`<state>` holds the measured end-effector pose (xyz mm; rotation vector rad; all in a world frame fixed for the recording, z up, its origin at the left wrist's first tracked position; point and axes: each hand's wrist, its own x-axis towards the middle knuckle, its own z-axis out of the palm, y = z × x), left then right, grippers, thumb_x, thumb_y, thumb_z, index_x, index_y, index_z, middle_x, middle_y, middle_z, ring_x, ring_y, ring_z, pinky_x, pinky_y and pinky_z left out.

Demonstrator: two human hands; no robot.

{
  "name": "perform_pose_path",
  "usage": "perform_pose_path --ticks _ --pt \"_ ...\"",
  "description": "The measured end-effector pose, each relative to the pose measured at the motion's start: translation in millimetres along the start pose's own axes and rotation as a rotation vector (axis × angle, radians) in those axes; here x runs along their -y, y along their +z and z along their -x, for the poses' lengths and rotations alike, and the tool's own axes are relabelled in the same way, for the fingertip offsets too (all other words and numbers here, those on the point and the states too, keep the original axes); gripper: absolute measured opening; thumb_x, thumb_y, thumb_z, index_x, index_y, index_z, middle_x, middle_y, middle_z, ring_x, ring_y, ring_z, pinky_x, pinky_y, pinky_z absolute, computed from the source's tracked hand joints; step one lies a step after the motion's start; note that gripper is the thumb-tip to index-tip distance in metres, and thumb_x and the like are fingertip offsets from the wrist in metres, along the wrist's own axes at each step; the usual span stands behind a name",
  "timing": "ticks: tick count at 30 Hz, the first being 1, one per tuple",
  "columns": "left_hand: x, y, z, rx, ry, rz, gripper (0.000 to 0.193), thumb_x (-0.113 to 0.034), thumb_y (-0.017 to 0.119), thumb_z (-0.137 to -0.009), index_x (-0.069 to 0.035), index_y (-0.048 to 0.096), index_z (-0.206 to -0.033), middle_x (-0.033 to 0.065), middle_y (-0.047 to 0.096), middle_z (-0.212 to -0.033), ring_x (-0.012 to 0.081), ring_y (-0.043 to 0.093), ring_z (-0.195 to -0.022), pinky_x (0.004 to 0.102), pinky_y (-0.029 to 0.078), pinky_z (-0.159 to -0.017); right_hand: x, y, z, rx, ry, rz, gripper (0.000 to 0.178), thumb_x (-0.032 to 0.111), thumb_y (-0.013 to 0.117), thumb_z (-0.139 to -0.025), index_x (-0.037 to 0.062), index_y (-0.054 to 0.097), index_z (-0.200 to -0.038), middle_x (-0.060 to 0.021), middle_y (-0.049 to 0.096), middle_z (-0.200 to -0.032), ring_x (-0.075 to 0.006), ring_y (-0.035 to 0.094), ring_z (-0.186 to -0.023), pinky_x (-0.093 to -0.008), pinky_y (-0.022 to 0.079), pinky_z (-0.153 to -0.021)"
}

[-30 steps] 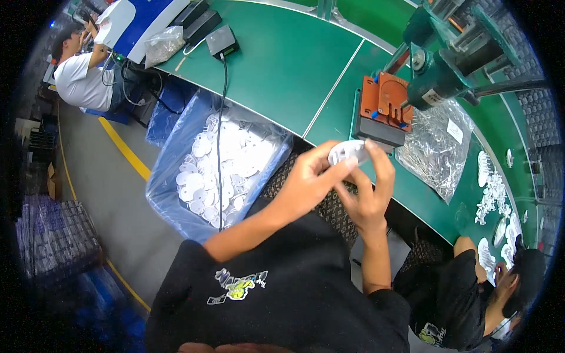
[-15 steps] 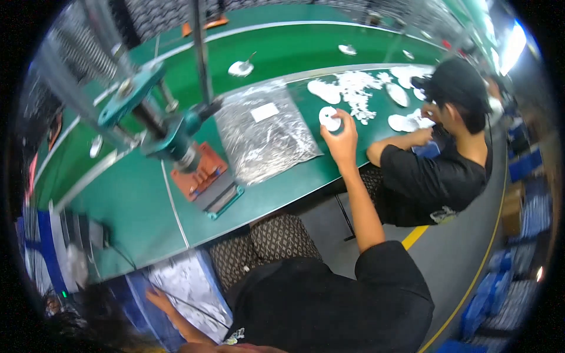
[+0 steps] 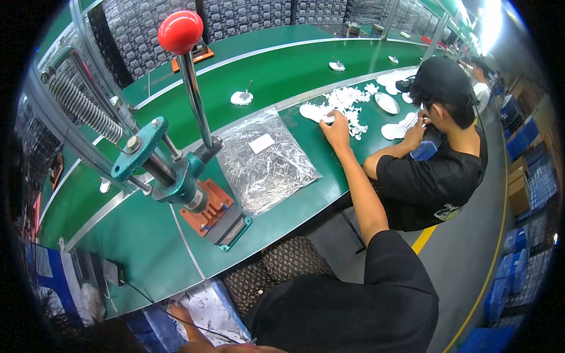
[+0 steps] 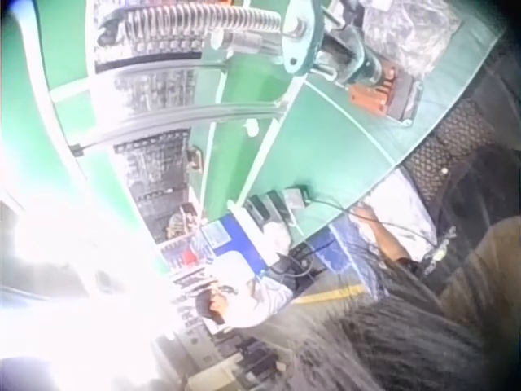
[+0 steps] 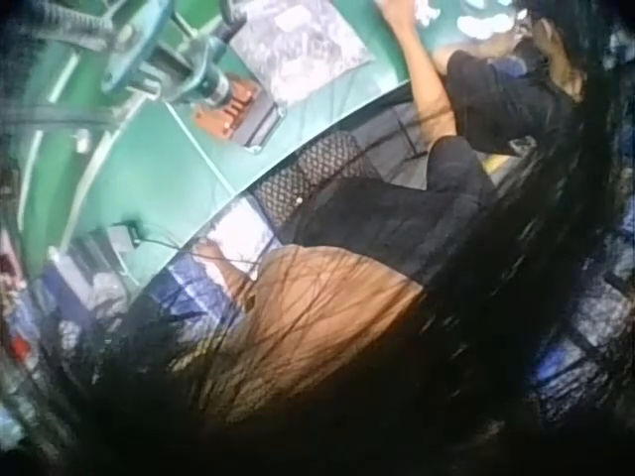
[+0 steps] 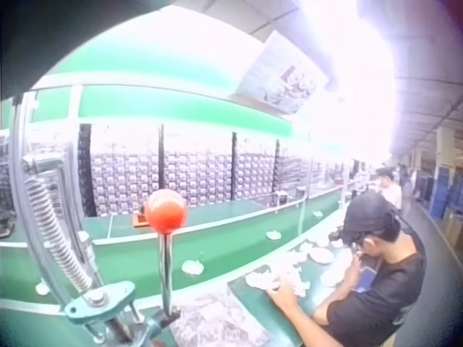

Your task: The person assembles small circular plastic components and metal pins by hand, using a manual press machine to join them.

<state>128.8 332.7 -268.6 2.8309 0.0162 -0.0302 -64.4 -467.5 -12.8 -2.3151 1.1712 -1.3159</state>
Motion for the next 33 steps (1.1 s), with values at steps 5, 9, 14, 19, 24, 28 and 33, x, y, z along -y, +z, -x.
perform_pose_path --ticks 5,9,14,19,24,28,33 --pt "-10.7 -21.3 -1.7 0.057 -0.08 -0.017 0.038 -0.014 0.059 -0.089 0.009 0.056 -0.119 0.0273 0.06 -0.112 0.0433 0.058 -0.106 0.0448 0.046 -0.095 -19.2 4.9 1.7 0.054 -0.078 0.016 0.028 0.018 0.074 -0.078 0.0012 0.061 -0.097 -0.0203 0.064 -0.103 -0.0385 0.057 -0.104 -0.0439 0.044 -0.092" --pt "28.6 12.7 -3.4 0.035 0.085 0.316 0.047 -0.016 0.071 -0.081 0.008 0.057 -0.119 0.0264 0.062 -0.113 0.0416 0.059 -0.107 0.0436 0.047 -0.094 -12.4 3.4 4.9 0.11 -0.102 0.009 0.028 0.017 0.073 -0.08 0.0026 0.061 -0.1 -0.0209 0.063 -0.109 -0.0393 0.055 -0.109 -0.0448 0.043 -0.095" --pt "22.5 2.4 -0.7 -0.08 0.023 0.11 0.039 -0.015 0.073 -0.079 0.007 0.061 -0.109 0.0275 0.064 -0.11 0.0428 0.061 -0.103 0.0446 0.049 -0.088 64.9 -26.6 30.4 -0.225 -0.358 0.079 0.022 0.013 0.07 -0.082 0.0015 0.063 -0.099 -0.0173 0.065 -0.102 -0.0356 0.06 -0.102 -0.0435 0.046 -0.091" --pt "3.4 -34.6 -0.1 0.02 0.016 0.016 0.025 -0.016 0.064 -0.087 0.005 0.064 -0.101 0.0277 0.065 -0.098 0.0425 0.064 -0.093 0.0469 0.049 -0.079 142.2 -69.2 119.2 0.471 -0.408 -0.485 0.008 0.007 0.07 -0.082 0.0022 0.066 -0.087 -0.0105 0.065 -0.085 -0.0243 0.063 -0.082 -0.0339 0.049 -0.076" --pt "-3.8 -77.3 25.4 0.004 0.109 0.005 0.03 -0.021 0.062 -0.09 0.008 0.064 -0.092 0.027 0.064 -0.088 0.0429 0.062 -0.084 0.047 0.048 -0.075 162.9 -51.9 145.5 0.56 -0.604 -0.29 0.012 0.013 0.071 -0.082 0.0034 0.067 -0.087 -0.0065 0.063 -0.088 -0.0247 0.059 -0.088 -0.0349 0.047 -0.081" --pt "39.0 -88.8 62.8 -0.368 0.103 0.08 0.031 -0.024 0.06 -0.094 0.007 0.062 -0.087 0.023 0.061 -0.079 0.0361 0.054 -0.068 0.0473 0.043 -0.066 166.4 -40.6 146.6 0.616 -0.554 -0.278 0.012 0.014 0.068 -0.083 0.004 0.066 -0.088 -0.0075 0.061 -0.09 -0.0262 0.058 -0.09 -0.0368 0.045 -0.083" --pt "14.9 -116.0 101.5 -0.202 -0.117 0.153 0.041 -0.032 0.06 -0.096 0.005 0.06 -0.078 0.0194 0.057 -0.065 0.0304 0.04 -0.055 0.0445 0.038 -0.056 164.4 -39.1 147.6 0.567 -0.516 -0.311 0.011 0.011 0.068 -0.081 0.0038 0.061 -0.087 -0.009 0.058 -0.09 -0.0295 0.055 -0.091 -0.0394 0.044 -0.082"
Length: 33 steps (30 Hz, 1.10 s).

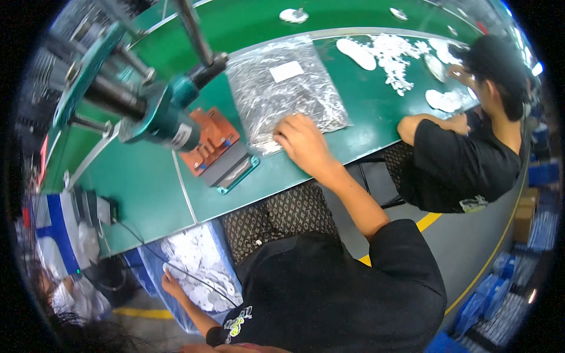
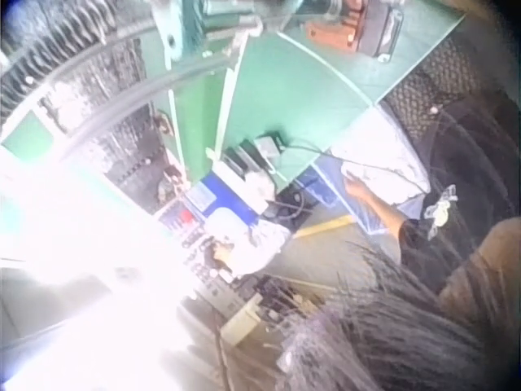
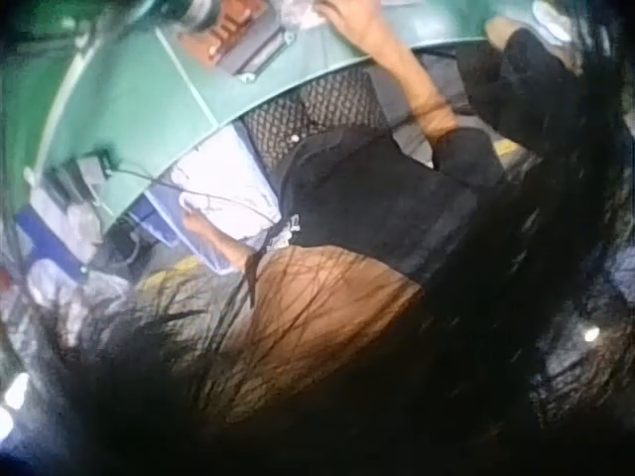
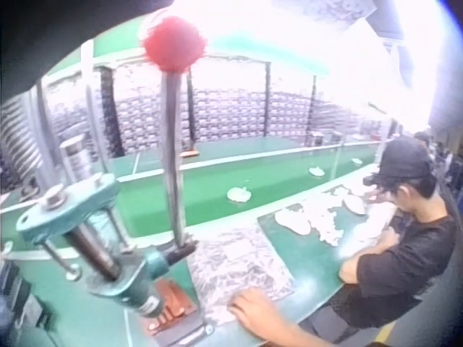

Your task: The person assembles small circular plastic components and metal pins by hand, using a manual press machine to join them.

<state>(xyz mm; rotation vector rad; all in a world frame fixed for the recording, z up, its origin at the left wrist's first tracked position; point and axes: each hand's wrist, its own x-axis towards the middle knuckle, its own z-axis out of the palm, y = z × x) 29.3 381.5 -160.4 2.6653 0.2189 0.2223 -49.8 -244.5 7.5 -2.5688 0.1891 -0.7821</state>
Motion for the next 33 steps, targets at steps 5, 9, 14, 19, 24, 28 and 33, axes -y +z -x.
perform_pose_path --ticks 5,9,14,19,24,28,33 --pt "-9.1 12.0 32.4 0.018 -0.217 -0.327 0.06 -0.051 0.051 -0.096 0.005 0.058 -0.074 0.0221 0.059 -0.065 0.0417 0.055 -0.06 0.0521 0.041 -0.059 5.5 -2.5 0.5 0.065 0.001 0.085 0.013 0.009 0.067 -0.083 0.0024 0.059 -0.092 -0.011 0.057 -0.095 -0.0299 0.055 -0.093 -0.0397 0.044 -0.083" --pt "13.9 29.5 50.9 0.138 -0.254 -0.285 0.072 -0.059 0.037 -0.098 0.007 0.062 -0.084 0.0289 0.063 -0.079 0.0474 0.059 -0.074 0.0549 0.043 -0.069 11.3 -4.2 0.1 0.044 -0.021 0.031 0.012 0.009 0.066 -0.083 0.0034 0.06 -0.091 -0.0101 0.058 -0.094 -0.0297 0.055 -0.093 -0.0402 0.044 -0.083" --pt "36.1 53.3 58.8 0.248 -0.411 -0.127 0.083 -0.058 0.019 -0.1 0.014 0.059 -0.107 0.0386 0.059 -0.105 0.0525 0.056 -0.097 0.0541 0.041 -0.086 10.5 -1.1 -1.8 0.081 0.067 0.019 0.011 0.009 0.067 -0.082 0.0035 0.062 -0.09 -0.0094 0.059 -0.095 -0.0292 0.055 -0.093 -0.0399 0.044 -0.084" --pt "69.3 52.0 67.1 0.357 -0.225 -0.006 0.068 -0.046 0.024 -0.103 0.014 0.057 -0.105 0.0363 0.061 -0.096 0.0515 0.057 -0.092 0.0523 0.043 -0.083 9.2 -0.9 2.2 -0.042 0.085 -0.09 0.011 0.01 0.07 -0.081 0.003 0.064 -0.088 -0.0098 0.064 -0.092 -0.0307 0.058 -0.089 -0.0398 0.044 -0.083" --pt "40.4 27.1 71.5 0.36 -0.293 -0.212 0.055 -0.04 0.039 -0.1 0.01 0.059 -0.1 0.0327 0.062 -0.092 0.0491 0.059 -0.085 0.0528 0.046 -0.076 16.5 -0.2 17.7 -0.128 0.248 -0.376 0.008 0.003 0.069 -0.085 0.0009 0.065 -0.091 -0.006 0.068 -0.097 -0.018 0.063 -0.087 -0.0316 0.048 -0.079" --pt "4.7 -12.7 72.7 0.322 -0.212 -0.41 0.047 -0.038 0.044 -0.098 0.007 0.061 -0.096 0.0312 0.064 -0.096 0.0489 0.059 -0.09 0.0551 0.045 -0.076 20.0 0.5 24.3 -0.224 0.552 -1.123 0.014 0.001 0.067 -0.089 -0.0007 0.062 -0.101 -0.0038 0.065 -0.096 -0.0091 0.06 -0.085 -0.0248 0.049 -0.075" --pt "22.6 -35.9 69.7 0.273 -0.098 -0.44 0.044 -0.035 0.048 -0.098 0.008 0.061 -0.096 0.0304 0.063 -0.088 0.0496 0.059 -0.084 0.055 0.045 -0.071 13.3 -2.8 29.0 -0.16 0.624 -1.182 0.017 0.003 0.067 -0.09 -0.0014 0.06 -0.105 -0.0047 0.064 -0.096 -0.0101 0.06 -0.085 -0.0247 0.049 -0.075"
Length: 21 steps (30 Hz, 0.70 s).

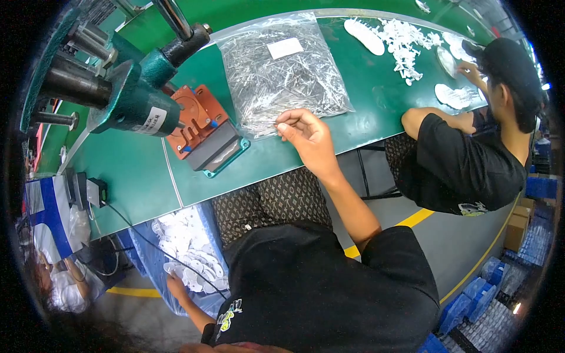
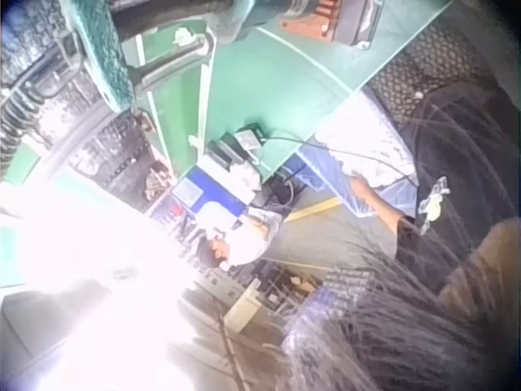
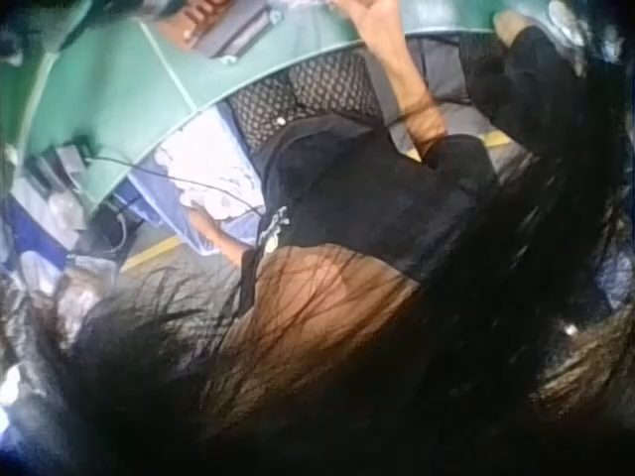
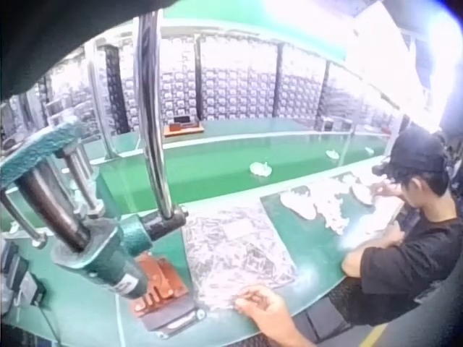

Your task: The person assembles small circular plastic components and metal pins by hand, using a manual press machine to join them.

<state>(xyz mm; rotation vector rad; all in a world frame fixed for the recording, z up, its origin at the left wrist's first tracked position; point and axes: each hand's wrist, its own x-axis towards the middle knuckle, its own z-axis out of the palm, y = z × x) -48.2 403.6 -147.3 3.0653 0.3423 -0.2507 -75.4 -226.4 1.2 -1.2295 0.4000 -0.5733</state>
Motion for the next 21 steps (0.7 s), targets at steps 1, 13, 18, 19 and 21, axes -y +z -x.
perform_pose_path --ticks 1,13,18,19,21 --pt "8.0 6.2 -4.4 0.0 0.001 -0.003 0.044 -0.035 0.048 -0.098 0.008 0.061 -0.096 0.0304 0.063 -0.088 0.0496 0.059 -0.084 0.055 0.045 -0.071 -1.3 -1.6 0.1 0.013 0.006 0.012 0.015 0.003 0.066 -0.09 -0.0012 0.061 -0.104 -0.0042 0.064 -0.096 -0.0097 0.06 -0.085 -0.0245 0.049 -0.075" --pt "-21.8 23.4 13.4 0.116 -0.145 0.434 0.069 -0.051 0.024 -0.102 0.009 0.057 -0.115 0.033 0.059 -0.114 0.0459 0.059 -0.1 0.0479 0.043 -0.09 -20.2 4.0 13.2 0.014 -0.108 0.351 0.013 0.007 0.052 -0.098 0.005 0.059 -0.109 0.0048 0.051 -0.079 -0.0032 0.043 -0.067 -0.02 0.035 -0.058" --pt "-32.5 29.8 3.5 0.164 -0.016 0.233 0.042 -0.032 0.04 -0.101 0.006 0.055 -0.098 0.0326 0.055 -0.109 0.0452 0.053 -0.103 0.0487 0.041 -0.088 -18.7 -1.3 14.3 -0.003 -0.142 0.431 0.009 0.005 0.053 -0.098 0.0011 0.061 -0.1 0.0011 0.056 -0.083 -0.0051 0.049 -0.071 -0.0199 0.039 -0.063" --pt "-41.5 20.7 10.4 0.158 -0.04 0.225 0.042 -0.032 0.04 -0.101 0.006 0.055 -0.098 0.0326 0.055 -0.109 0.0452 0.053 -0.103 0.0487 0.041 -0.088 -20.1 -1.4 13.5 0.011 -0.129 0.424 0.01 0.005 0.053 -0.098 0.0008 0.061 -0.1 0.001 0.055 -0.082 -0.0052 0.049 -0.071 -0.02 0.039 -0.063" --pt "-58.3 6.3 19.7 0.083 -0.098 0.248 0.029 -0.023 0.053 -0.095 0.006 0.054 -0.093 0.0308 0.058 -0.104 0.045 0.057 -0.096 0.0482 0.044 -0.081 -23.1 -0.6 9.9 0.037 -0.114 0.414 0.01 0.005 0.053 -0.098 0.0005 0.062 -0.1 0.001 0.055 -0.081 -0.0052 0.049 -0.071 -0.0202 0.039 -0.063"
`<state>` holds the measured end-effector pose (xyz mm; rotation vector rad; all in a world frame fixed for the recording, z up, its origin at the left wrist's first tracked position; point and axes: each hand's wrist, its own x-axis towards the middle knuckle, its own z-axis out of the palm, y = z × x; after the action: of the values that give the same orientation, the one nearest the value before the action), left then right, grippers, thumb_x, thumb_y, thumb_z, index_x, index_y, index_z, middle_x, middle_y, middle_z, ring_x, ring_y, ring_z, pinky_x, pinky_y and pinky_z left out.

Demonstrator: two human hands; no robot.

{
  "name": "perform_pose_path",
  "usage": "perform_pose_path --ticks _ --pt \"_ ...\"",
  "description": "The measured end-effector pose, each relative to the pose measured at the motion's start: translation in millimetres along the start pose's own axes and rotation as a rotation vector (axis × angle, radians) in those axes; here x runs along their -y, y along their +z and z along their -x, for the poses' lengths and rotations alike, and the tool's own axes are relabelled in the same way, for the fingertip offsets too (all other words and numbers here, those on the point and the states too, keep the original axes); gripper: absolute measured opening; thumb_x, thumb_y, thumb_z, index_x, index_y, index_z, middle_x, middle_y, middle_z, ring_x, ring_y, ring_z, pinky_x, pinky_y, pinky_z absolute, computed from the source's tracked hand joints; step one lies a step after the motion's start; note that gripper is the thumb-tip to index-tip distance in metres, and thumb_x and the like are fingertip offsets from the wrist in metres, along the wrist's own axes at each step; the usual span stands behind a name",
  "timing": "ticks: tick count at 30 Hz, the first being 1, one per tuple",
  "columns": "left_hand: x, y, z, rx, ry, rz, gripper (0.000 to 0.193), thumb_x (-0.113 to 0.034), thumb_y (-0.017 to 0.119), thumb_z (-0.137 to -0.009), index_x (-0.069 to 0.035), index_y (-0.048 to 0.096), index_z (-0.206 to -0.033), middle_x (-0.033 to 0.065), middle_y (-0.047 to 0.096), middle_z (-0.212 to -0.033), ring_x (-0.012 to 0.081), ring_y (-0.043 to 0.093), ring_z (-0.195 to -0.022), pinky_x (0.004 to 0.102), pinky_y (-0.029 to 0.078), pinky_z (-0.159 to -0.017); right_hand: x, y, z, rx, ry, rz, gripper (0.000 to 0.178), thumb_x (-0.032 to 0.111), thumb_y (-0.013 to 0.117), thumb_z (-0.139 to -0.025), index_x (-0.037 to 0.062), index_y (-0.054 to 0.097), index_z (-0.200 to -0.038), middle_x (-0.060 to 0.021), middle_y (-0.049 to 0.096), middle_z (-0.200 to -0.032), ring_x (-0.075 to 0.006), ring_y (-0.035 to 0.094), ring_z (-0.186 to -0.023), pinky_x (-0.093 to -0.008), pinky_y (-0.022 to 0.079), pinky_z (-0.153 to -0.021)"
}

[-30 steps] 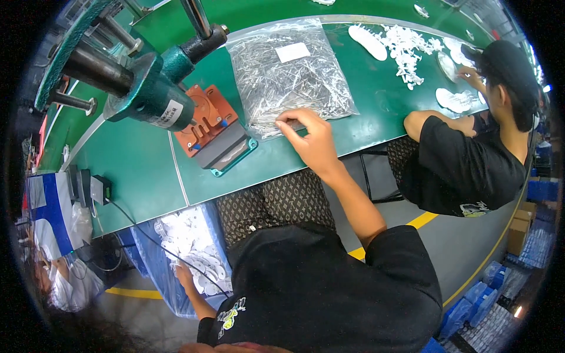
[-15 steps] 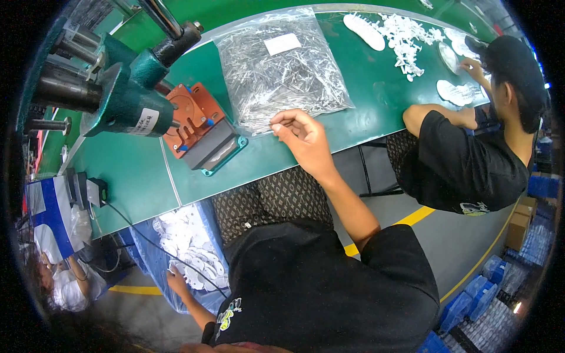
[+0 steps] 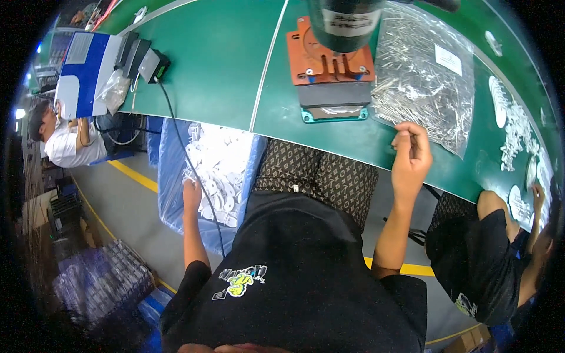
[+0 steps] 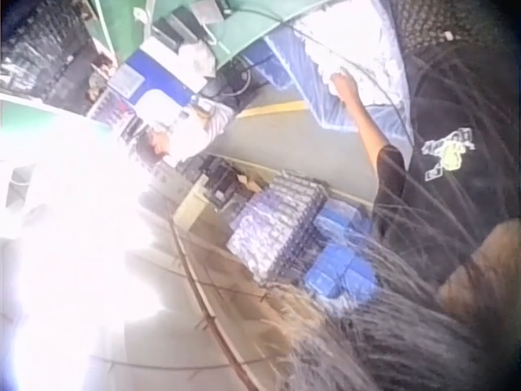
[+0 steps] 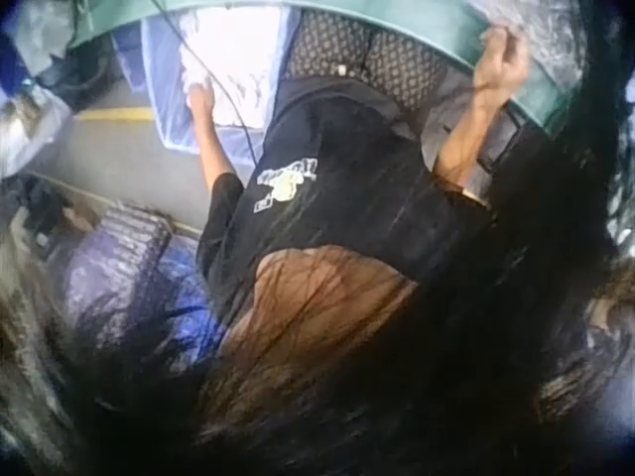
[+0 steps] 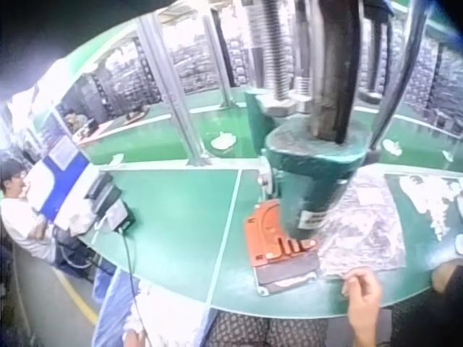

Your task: The person assembles small circular plastic components and metal pins by hand, using a manual press machine to join them.

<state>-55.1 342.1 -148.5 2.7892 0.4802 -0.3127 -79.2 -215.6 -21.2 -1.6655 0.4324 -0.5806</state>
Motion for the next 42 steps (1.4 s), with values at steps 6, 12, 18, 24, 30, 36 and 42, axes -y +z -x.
perform_pose_path --ticks 6,12,18,24,30,36,42 --pt "-7.8 -12.7 12.3 0.01 -0.025 0.305 0.041 -0.018 0.065 -0.092 0.011 0.053 -0.117 0.0275 0.058 -0.12 0.0302 0.065 -0.099 0.0377 0.055 -0.073 1.0 1.2 1.1 -0.008 -0.008 0.064 0.012 0.006 0.054 -0.098 -0.0008 0.062 -0.104 -0.0006 0.056 -0.08 -0.0066 0.05 -0.072 -0.0214 0.041 -0.066" --pt "-9.3 -9.6 9.4 -0.008 0.047 0.697 0.023 -0.017 0.061 -0.096 0.004 0.053 -0.102 0.0069 0.059 -0.078 0.0095 0.06 -0.067 0.0273 0.055 -0.063 1.4 2.6 3.7 -0.014 -0.023 0.088 0.012 0.005 0.054 -0.098 -0.0014 0.063 -0.103 -0.001 0.056 -0.08 -0.0065 0.05 -0.072 -0.0209 0.041 -0.066" --pt "-31.7 -27.2 18.6 -0.042 -0.122 0.428 0.037 -0.007 0.064 -0.09 0.004 0.047 -0.122 0.0136 0.068 -0.084 0.0192 0.068 -0.07 0.0291 0.052 -0.064 -0.6 1.4 2.8 -0.002 -0.034 0.093 0.012 0.005 0.054 -0.098 -0.0021 0.063 -0.102 -0.0014 0.056 -0.081 -0.0069 0.05 -0.072 -0.0212 0.041 -0.066" --pt "-42.0 -59.3 16.3 -0.196 0.151 0.334 0.023 -0.014 0.065 -0.093 0.0 0.06 -0.109 0.0076 0.062 -0.067 0.0125 0.057 -0.06 0.0274 0.045 -0.058 7.0 1.0 2.0 -0.055 0.003 -0.012 0.01 0.004 0.058 -0.096 -0.0004 0.064 -0.102 -0.0013 0.059 -0.086 -0.0068 0.054 -0.077 -0.0206 0.043 -0.07" --pt "-183.7 -155.4 62.4 -0.209 0.394 0.744 0.022 -0.004 0.059 -0.094 0.002 0.056 -0.115 0.0055 0.06 -0.094 0.0105 0.055 -0.079 0.0246 0.047 -0.069 12.2 -3.2 -3.2 0.045 0.012 -0.123 0.01 0.005 0.064 -0.092 -0.0008 0.066 -0.1 -0.0042 0.065 -0.094 -0.0094 0.059 -0.084 -0.0229 0.047 -0.072" --pt "-356.5 -88.7 103.4 0.732 0.714 0.999 0.027 0.003 0.064 -0.088 0.003 0.059 -0.114 0.0081 0.063 -0.094 0.0143 0.065 -0.09 0.0241 0.052 -0.072 11.4 -17.9 -1.4 -0.027 -0.032 -0.381 0.013 0.002 0.061 -0.092 -0.0042 0.066 -0.103 -0.0133 0.069 -0.098 -0.0151 0.064 -0.082 -0.0255 0.05 -0.071" --pt "-440.3 -17.8 124.3 0.521 0.909 0.878 0.03 -0.007 0.073 -0.084 -0.001 0.059 -0.11 0.0071 0.065 -0.08 0.0132 0.064 -0.068 0.027 0.05 -0.061 38.0 -10.4 23.2 -0.248 -0.055 -0.102 0.017 -0.003 0.066 -0.088 -0.0054 0.064 -0.104 -0.0129 0.071 -0.099 -0.0173 0.069 -0.094 -0.0271 0.054 -0.081"
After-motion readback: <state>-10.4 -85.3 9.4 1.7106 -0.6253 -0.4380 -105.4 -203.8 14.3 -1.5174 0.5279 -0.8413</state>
